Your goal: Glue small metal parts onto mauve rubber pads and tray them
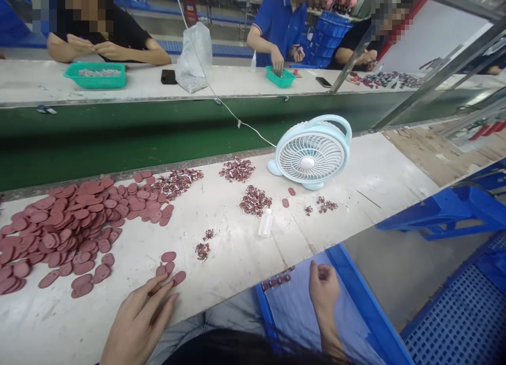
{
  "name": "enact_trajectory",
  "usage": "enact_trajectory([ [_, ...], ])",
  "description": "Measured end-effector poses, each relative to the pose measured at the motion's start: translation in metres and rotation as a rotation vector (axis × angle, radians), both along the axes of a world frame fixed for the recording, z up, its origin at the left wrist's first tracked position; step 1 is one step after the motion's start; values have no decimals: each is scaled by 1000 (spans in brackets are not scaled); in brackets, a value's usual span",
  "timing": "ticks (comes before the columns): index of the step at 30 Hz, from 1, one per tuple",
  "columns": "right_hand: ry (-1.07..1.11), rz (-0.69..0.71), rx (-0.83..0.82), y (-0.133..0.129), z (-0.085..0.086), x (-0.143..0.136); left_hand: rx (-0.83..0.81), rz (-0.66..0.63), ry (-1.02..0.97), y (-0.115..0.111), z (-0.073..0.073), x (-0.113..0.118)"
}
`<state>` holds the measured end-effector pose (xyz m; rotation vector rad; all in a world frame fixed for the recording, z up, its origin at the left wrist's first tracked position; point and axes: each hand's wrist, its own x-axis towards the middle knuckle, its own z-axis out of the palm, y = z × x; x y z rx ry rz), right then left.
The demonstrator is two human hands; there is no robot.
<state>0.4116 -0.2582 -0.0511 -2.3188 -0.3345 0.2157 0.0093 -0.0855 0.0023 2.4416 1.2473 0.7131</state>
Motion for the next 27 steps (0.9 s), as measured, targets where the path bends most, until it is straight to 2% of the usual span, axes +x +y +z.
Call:
enact_trajectory([
  [2,-27,19,66,15,26,-5,7,-24,37,1,-6,-1],
  [6,26,280,138,74,66,-24,52,-72,90,3,-7,1],
  [8,49,376,124,108,75,-33,57,-88,119,3,-2,4],
  [10,59,412,100,135,79,-38,63,-95,143,3,5,6],
  [13,72,388,82,154,75,-41,58,-107,166,4,14,11],
  [16,132,343,115,146,69,-40,33,-118,150,9,20,16],
  [20,261,331,274,115,72,-41,-63,-126,81,19,24,29],
  [25,742,338,609,78,91,-46,-261,-81,-115,27,33,37],
  [27,868,352,670,69,96,-51,-405,-52,-241,26,36,35],
])
